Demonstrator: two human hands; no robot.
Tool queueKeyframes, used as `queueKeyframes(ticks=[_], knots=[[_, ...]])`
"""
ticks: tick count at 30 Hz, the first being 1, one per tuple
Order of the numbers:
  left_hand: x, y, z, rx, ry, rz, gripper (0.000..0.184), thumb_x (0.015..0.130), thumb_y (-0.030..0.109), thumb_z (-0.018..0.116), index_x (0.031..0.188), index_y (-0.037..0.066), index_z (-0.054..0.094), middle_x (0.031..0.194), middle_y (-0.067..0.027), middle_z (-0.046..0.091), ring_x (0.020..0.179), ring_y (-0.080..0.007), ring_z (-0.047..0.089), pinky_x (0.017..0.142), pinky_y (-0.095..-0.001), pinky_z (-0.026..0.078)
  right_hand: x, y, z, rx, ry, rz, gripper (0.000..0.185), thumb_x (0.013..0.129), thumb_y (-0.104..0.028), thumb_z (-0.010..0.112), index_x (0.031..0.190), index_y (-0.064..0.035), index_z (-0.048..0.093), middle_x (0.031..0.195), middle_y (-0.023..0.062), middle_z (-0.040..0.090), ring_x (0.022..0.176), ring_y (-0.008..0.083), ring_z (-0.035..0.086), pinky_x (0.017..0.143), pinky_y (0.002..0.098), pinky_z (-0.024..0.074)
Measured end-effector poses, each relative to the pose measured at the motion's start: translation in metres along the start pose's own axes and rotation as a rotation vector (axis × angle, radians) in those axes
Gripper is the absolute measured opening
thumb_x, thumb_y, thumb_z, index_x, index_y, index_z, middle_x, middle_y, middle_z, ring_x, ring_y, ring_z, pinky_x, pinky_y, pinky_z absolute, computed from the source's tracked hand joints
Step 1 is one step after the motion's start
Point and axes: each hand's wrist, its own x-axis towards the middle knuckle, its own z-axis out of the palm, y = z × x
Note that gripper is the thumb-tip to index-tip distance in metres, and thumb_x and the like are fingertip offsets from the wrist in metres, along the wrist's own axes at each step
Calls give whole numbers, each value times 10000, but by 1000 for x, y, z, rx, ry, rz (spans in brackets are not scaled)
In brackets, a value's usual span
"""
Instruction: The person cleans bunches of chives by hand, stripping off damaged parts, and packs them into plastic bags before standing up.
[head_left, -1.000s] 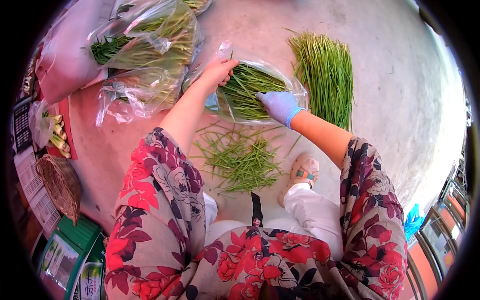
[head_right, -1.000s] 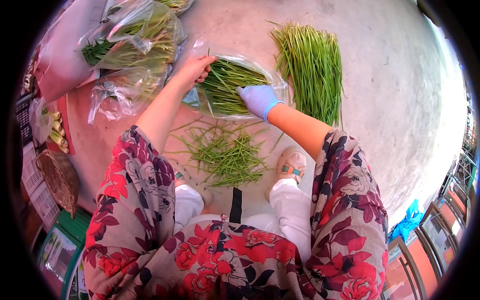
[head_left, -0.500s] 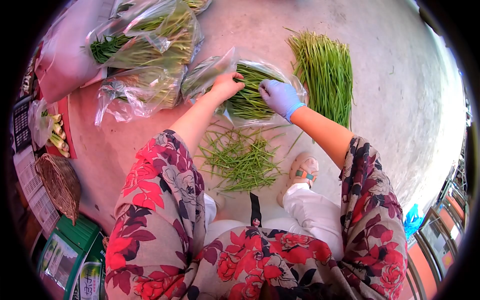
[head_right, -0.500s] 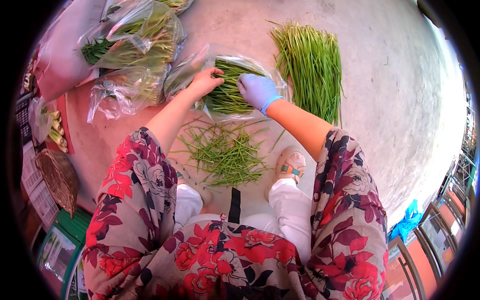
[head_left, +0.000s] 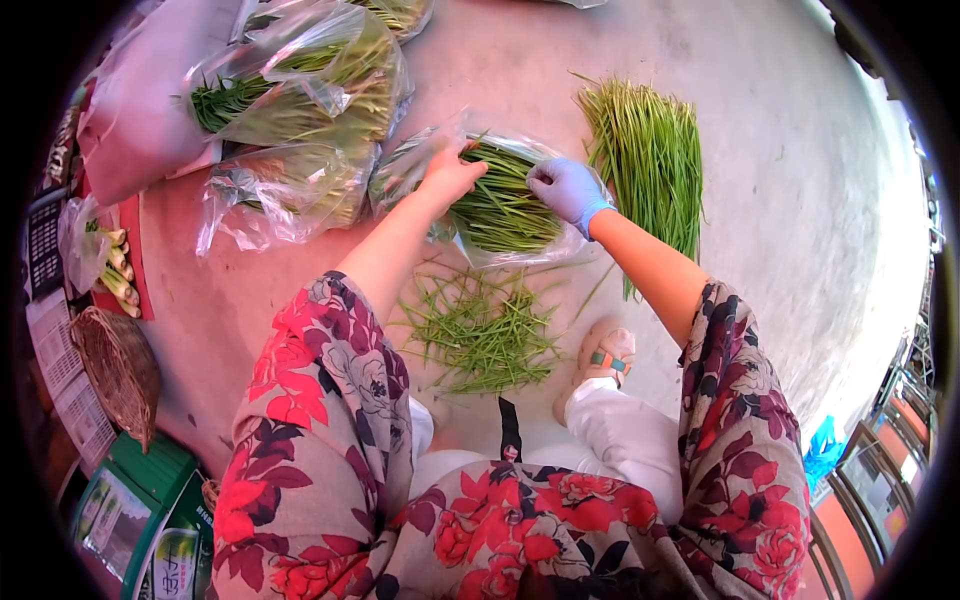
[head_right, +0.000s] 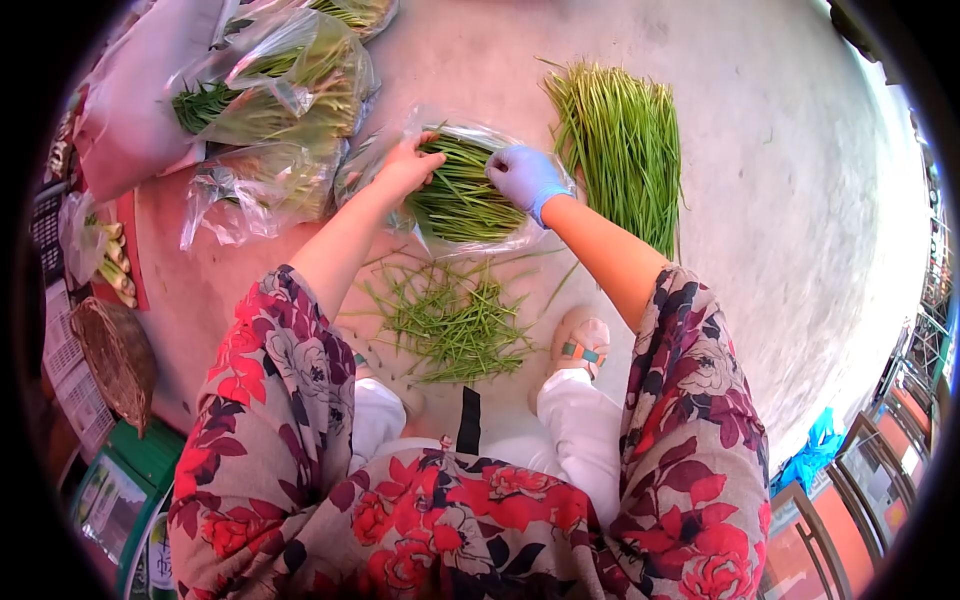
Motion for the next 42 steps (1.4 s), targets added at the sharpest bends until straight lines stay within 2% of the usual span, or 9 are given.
queueKeyframes(ticks=[8, 15, 20, 25, 28, 31, 34, 39, 42], knots=[[-16, 19, -9, -241, -56, -127, 558, 801, 87, 600, 1300, 9, 363, 662, -13, 505, 508, -78, 457, 398, -222, 314, 7, 23, -21, 419, -103, 206, 230, 829, -225, 610, 856, 3, 623, 666, 56, 585, 586, 120, 550, 569, 269, 453], [-27, 0, 12, 149, 397, 149, 416, 783, 169, 609, 1145, 45, 444, 747, -112, 629, 698, -229, 620, 664, -352, 484, 8, 7, -32, 604, -208, 277, 182, 883, -200, 530, 855, -22, 557, 648, 17, 539, 495, 99, 495, 470, 252, 408], [-63, 11, 37, 225, -96, 334, 270, 810, 193, 631, 1068, 118, 601, 660, -48, 577, 607, -125, 545, 600, -280, 458, 8, 5, -36, 726, -296, 346, 166, 904, -213, 507, 839, -63, 538, 663, 7, 542, 482, 85, 487, 439, 236, 374], [-48, -16, 47, 588, -116, 291, 293, 812, 287, 602, 1052, 121, 639, 809, -121, 659, 761, -232, 634, 706, -345, 493, 1, 6, -35, 805, -331, 331, 167, 914, -218, 506, 840, -73, 541, 691, 3, 550, 496, 81, 500, 434, 218, 369], [-40, -32, 47, 476, -105, 315, 388, 850, 366, 572, 1111, 80, 600, 764, -78, 622, 658, -188, 591, 592, -319, 472, -3, 6, -33, 779, -332, 337, 163, 916, -217, 509, 847, -73, 540, 699, 2, 553, 515, 82, 510, 435, 218, 370], [-43, -13, 48, -232, -353, -339, 479, 883, 448, 527, 1138, 44, 558, 713, -13, 519, 552, -113, 471, 469, -257, 376, -6, 11, -23, 943, -368, 320, 155, 918, -211, 510, 850, -75, 543, 724, 3, 565, 545, 84, 519, 459, 217, 384], [-48, -3, 62, -656, -356, -540, 475, 901, 509, 466, 1036, 61, 547, 693, 28, 412, 519, -59, 346, 424, -213, 264, -11, 11, -17, 1007, -388, 279, 143, 918, -203, 512, 865, -75, 547, 752, 7, 575, 573, 86, 528, 492, 217, 402], [-30, -7, 72, -710, -215, -524, 142, 910, 204, 537, 824, 95, 507, 708, 17, 497, 512, -69, 423, 420, -208, 333, -16, 17, -13, 882, -425, 218, 134, 901, -201, 545, 886, -68, 546, 772, 14, 580, 614, 100, 540, 570, 237, 456], [-22, -14, 69, -678, -118, -503, 206, 903, 234, 546, 783, 70, 515, 683, -23, 535, 525, -85, 490, 393, -216, 387, -20, 20, -16, 936, -398, 229, 129, 896, -190, 552, 869, -64, 546, 758, 15, 578, 619, 106, 542, 583, 246, 467]])
